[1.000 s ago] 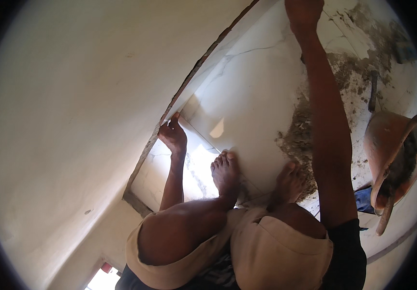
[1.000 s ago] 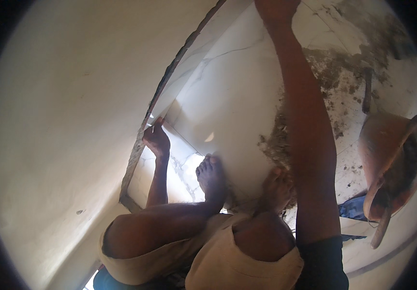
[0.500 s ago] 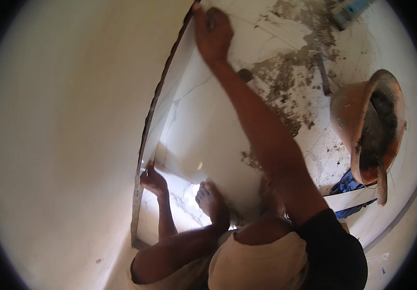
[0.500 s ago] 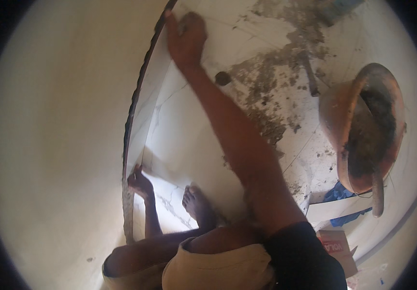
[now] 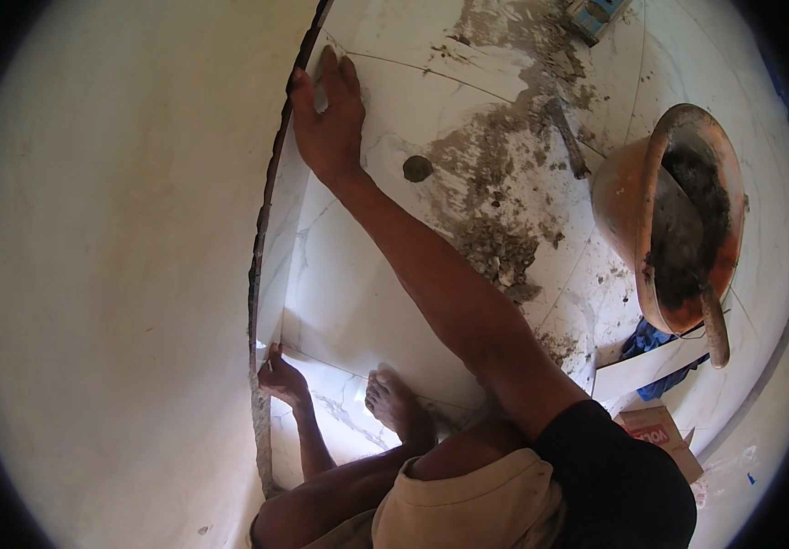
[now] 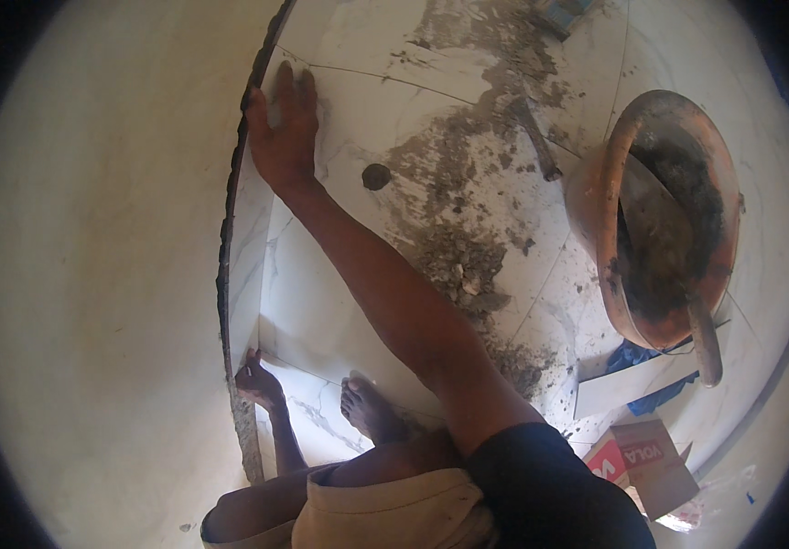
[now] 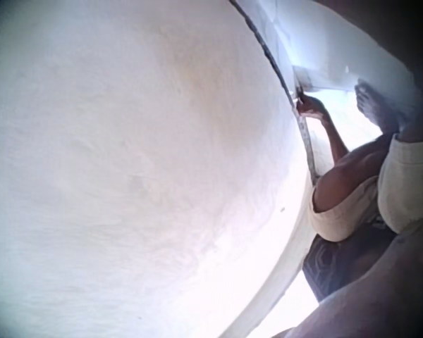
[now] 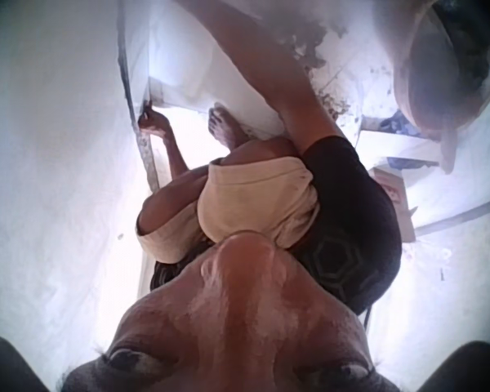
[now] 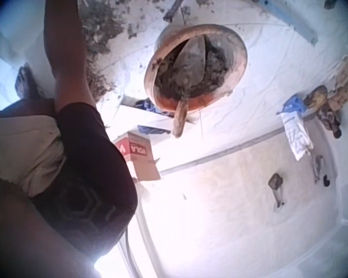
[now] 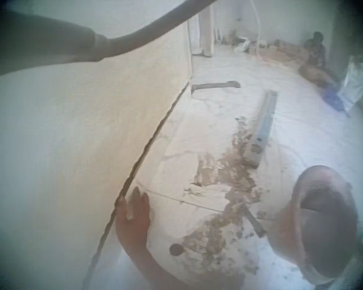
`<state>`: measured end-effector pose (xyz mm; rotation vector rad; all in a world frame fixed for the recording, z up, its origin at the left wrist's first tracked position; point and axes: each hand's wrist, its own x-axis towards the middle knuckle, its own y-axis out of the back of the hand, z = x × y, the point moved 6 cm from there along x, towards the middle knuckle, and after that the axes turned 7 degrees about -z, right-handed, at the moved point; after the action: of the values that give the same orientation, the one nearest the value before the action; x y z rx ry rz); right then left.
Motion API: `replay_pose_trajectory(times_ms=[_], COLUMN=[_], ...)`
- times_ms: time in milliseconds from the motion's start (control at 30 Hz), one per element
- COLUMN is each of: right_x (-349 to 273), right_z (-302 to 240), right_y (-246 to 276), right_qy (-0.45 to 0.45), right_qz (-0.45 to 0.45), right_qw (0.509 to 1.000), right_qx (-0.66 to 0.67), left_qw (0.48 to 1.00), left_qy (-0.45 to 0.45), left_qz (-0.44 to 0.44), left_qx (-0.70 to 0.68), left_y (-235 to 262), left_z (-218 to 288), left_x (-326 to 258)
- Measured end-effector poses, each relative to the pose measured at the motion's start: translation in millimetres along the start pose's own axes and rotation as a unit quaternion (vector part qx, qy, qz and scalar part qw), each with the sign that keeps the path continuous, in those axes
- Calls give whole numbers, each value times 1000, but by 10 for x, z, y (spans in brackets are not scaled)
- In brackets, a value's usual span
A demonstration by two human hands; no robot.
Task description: The person scoops a gray substance from a bucket using a trowel and applies it to the gap between the floor and the wall. They smooth the substance along the joint and use a level tool to check the alignment.
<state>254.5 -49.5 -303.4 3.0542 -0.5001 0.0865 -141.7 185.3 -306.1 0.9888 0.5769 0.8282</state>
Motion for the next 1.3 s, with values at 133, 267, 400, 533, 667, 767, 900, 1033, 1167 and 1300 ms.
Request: replay_pose_trajectory(times_ms=[133,267,400,533,667,767,900,1033,1167,1300], right_x=[26,44,51,49,75,87,106,60,128,131], right_z=[27,30,20,75,41,32,61,31,50,25], right_y=[2,6,-11,-30,-1,13,13,-63,60,15], right_qy=[26,36,42,35,25,27,44,56,69,73], right_qz=[-17,-33,-36,-70,-84,-80,-63,-80,-72,-73], right_qw=[999,999,998,997,996,996,995,993,989,988], right_qx=[-11,-23,-28,-29,-28,-27,-60,-60,-114,-112], left_qw=[999,998,998,998,999,997,997,993,997,994], left_qy=[3,-5,-18,-44,-41,-46,3,-79,-35,-52], left_qz=[-21,-28,-23,7,17,28,2,90,61,82], left_qx=[40,52,50,32,26,48,77,11,15,-48], left_y=[12,31,34,13,5,13,-22,0,-192,-151], left_z=[120,233,163,15,115,119,112,-84,-122,-112], left_x=[1,-17,-9,0,-25,-35,-25,-63,-79,-86])
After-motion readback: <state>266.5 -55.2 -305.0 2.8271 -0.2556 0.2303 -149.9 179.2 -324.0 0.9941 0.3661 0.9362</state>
